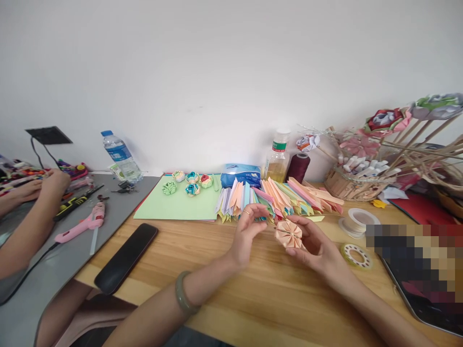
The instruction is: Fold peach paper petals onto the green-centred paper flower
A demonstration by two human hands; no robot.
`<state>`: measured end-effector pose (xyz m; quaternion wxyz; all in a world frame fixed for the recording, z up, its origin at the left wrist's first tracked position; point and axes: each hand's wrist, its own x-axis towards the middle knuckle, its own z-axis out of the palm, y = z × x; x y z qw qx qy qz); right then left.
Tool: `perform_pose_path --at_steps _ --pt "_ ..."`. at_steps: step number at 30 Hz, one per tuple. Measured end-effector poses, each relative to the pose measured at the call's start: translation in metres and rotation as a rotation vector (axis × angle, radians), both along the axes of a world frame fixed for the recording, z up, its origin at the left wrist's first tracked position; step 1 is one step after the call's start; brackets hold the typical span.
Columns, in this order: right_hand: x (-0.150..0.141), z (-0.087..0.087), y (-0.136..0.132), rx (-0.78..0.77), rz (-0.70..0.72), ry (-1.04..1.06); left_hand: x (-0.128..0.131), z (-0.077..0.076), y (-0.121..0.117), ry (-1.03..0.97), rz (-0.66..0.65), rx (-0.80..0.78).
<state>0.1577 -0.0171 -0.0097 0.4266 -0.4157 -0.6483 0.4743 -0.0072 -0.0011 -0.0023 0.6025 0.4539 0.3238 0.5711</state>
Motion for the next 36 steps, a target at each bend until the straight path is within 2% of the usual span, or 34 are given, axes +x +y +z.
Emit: perform_pose_path --at_steps 4,7,9,11,13,15,17,19,22,25,28,33,36 --pt "0.001 0.005 0.0 -0.032 -0.005 0.045 -0.006 0.013 -0.006 0.311 -0.168 0.417" --pt "0.001 0.007 0.001 -0.035 -0.008 0.029 -0.003 0.018 -0.008 0.445 -0.205 0.498" --pt "0.002 0.007 0.002 -0.057 0.032 0.037 0.0 0.015 -0.007 0.442 -0.205 0.426" --pt "0.004 0.007 0.003 -0.063 0.051 0.034 0.002 0.01 -0.002 0.369 -0.166 0.27" --pt "0.005 0.006 0.003 -0.019 -0.007 -0.029 0.002 0.003 0.003 0.234 -0.172 0.049" --pt "0.006 0.006 0.002 0.059 -0.094 -0.124 0.002 -0.002 0.007 0.135 -0.195 -0.093" --pt "0.005 0.006 0.001 0.136 -0.125 -0.185 0.002 -0.005 0.008 0.053 -0.289 -0.196" --pt "0.004 0.006 0.001 0.187 -0.092 -0.203 0.002 -0.006 0.008 0.003 -0.352 -0.269" --pt "0.003 0.005 0.001 0.178 -0.047 -0.213 0.004 -0.008 0.007 0.01 -0.356 -0.327" --pt "0.003 0.004 0.003 0.098 -0.034 -0.224 0.006 -0.01 0.007 0.065 -0.334 -0.369" --pt "0.004 0.004 0.004 0.033 -0.033 -0.182 0.005 -0.009 0.008 0.032 -0.316 -0.399" --pt "0.004 0.003 0.007 -0.063 -0.044 -0.02 0.001 -0.006 0.009 -0.055 -0.421 -0.4" --pt "0.005 0.004 0.007 -0.077 -0.101 0.022 0.0 -0.006 0.01 -0.124 -0.496 -0.476"
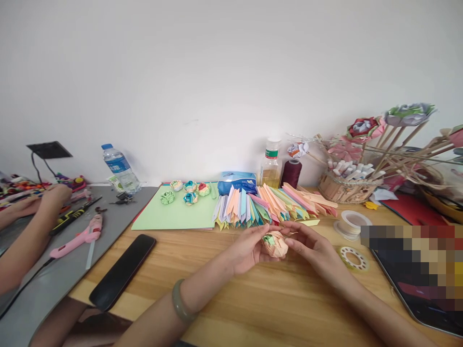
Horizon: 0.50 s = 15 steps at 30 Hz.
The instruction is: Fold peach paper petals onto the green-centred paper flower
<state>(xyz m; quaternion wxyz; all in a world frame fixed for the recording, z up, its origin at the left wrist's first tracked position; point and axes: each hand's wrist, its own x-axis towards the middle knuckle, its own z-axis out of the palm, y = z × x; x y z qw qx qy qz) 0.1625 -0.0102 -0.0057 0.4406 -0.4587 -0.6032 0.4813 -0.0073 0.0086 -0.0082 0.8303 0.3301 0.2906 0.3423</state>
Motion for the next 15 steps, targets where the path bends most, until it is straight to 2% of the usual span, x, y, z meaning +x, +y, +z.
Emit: perform_pose_path --at_steps 4,8,11,15 --pt "0.0005 -0.0001 -0.0043 0.151 -0.099 -0.118 0.0012 0.0 -0.001 -0.14 0.006 -0.115" --pt "-0.0029 -0.0009 -0.0086 0.369 -0.054 -0.264 0.0039 -0.0006 -0.0034 -0.257 0.052 -0.069" --pt "-0.0052 -0.0009 -0.0089 0.425 -0.042 -0.299 0.0046 -0.0018 -0.004 -0.229 0.057 -0.022" --pt "-0.0029 -0.0028 -0.0072 0.405 -0.068 -0.332 0.0029 -0.0036 -0.0027 -0.067 0.047 -0.026"
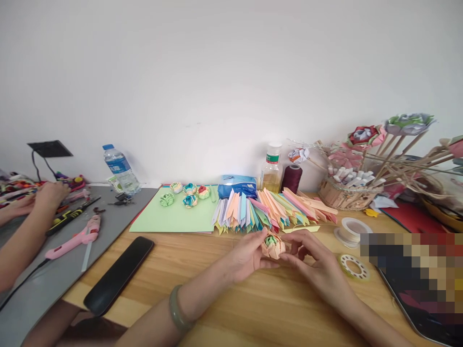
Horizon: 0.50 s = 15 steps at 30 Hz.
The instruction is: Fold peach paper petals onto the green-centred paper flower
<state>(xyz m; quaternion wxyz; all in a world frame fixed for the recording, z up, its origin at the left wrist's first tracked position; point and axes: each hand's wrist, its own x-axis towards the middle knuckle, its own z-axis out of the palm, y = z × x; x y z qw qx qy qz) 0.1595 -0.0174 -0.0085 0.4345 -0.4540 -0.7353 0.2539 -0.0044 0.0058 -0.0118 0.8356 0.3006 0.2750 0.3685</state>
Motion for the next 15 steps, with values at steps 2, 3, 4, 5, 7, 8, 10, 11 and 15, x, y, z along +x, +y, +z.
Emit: perform_pose_path --at_steps 2,3,4,5,7,8,10,11,15 --pt "0.0023 -0.0017 0.0007 -0.01 -0.014 -0.02 -0.0008 0.0002 0.0006 0.056 0.02 0.013" --pt "0.0032 -0.0024 0.0009 -0.014 -0.019 -0.029 -0.001 0.0009 0.0006 0.052 0.025 0.021" --pt "0.0038 -0.0029 0.001 -0.018 -0.021 -0.037 -0.001 0.0018 0.0006 0.032 0.025 0.026" --pt "0.0039 -0.0032 0.0011 -0.021 -0.02 -0.043 -0.0007 0.003 0.0004 0.002 0.021 0.026" --pt "0.0029 -0.0033 0.0012 -0.023 -0.007 -0.051 0.0002 0.0054 -0.0001 -0.06 0.023 0.018" --pt "0.002 -0.0032 0.0012 -0.021 0.001 -0.054 0.0007 0.0062 -0.0004 -0.082 0.025 0.014" --pt "0.0 -0.0027 0.0011 -0.021 0.016 -0.047 0.0019 0.0067 -0.0009 -0.104 0.019 0.015" --pt "-0.0008 -0.0024 0.0009 -0.025 0.023 -0.038 0.0023 0.0063 -0.0012 -0.108 0.014 0.021" --pt "-0.0015 -0.0009 0.0002 -0.036 0.048 -0.035 0.0023 0.0028 -0.0019 -0.057 0.03 0.048"
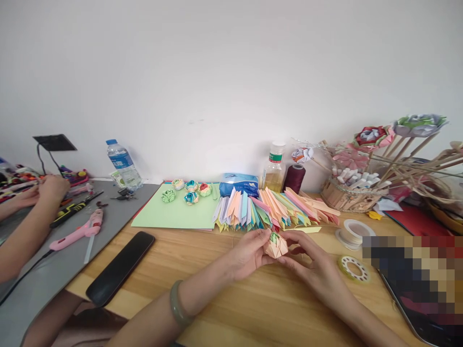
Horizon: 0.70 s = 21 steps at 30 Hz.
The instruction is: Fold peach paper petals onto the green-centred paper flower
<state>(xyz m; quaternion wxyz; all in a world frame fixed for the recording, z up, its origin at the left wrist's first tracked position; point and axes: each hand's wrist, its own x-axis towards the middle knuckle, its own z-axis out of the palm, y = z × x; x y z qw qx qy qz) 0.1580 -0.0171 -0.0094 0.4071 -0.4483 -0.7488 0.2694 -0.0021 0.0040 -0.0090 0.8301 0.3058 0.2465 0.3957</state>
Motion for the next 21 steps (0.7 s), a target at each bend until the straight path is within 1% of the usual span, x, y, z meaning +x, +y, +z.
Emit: perform_pose_path --at_steps 4,6,11,14,17,21 --pt "0.004 -0.0007 0.0003 0.005 -0.019 -0.055 -0.003 -0.0006 0.0016 0.082 -0.035 0.004" --pt "0.0062 -0.0024 0.0008 0.021 -0.038 -0.053 -0.0045 0.0005 0.003 0.057 -0.043 -0.013" --pt "0.0065 -0.0037 -0.0008 0.032 -0.128 -0.026 -0.0036 0.004 0.0028 -0.05 0.034 -0.038" --pt "0.0045 -0.0026 -0.0023 0.038 -0.117 -0.034 -0.0011 0.0044 0.0006 -0.062 0.055 -0.018" --pt "0.0035 -0.0031 -0.0019 0.048 -0.107 -0.025 0.0008 0.0042 -0.0015 0.005 0.061 -0.015" --pt "0.004 -0.0031 0.0006 -0.02 -0.056 0.027 0.0011 0.0042 -0.0025 0.094 0.043 -0.005"
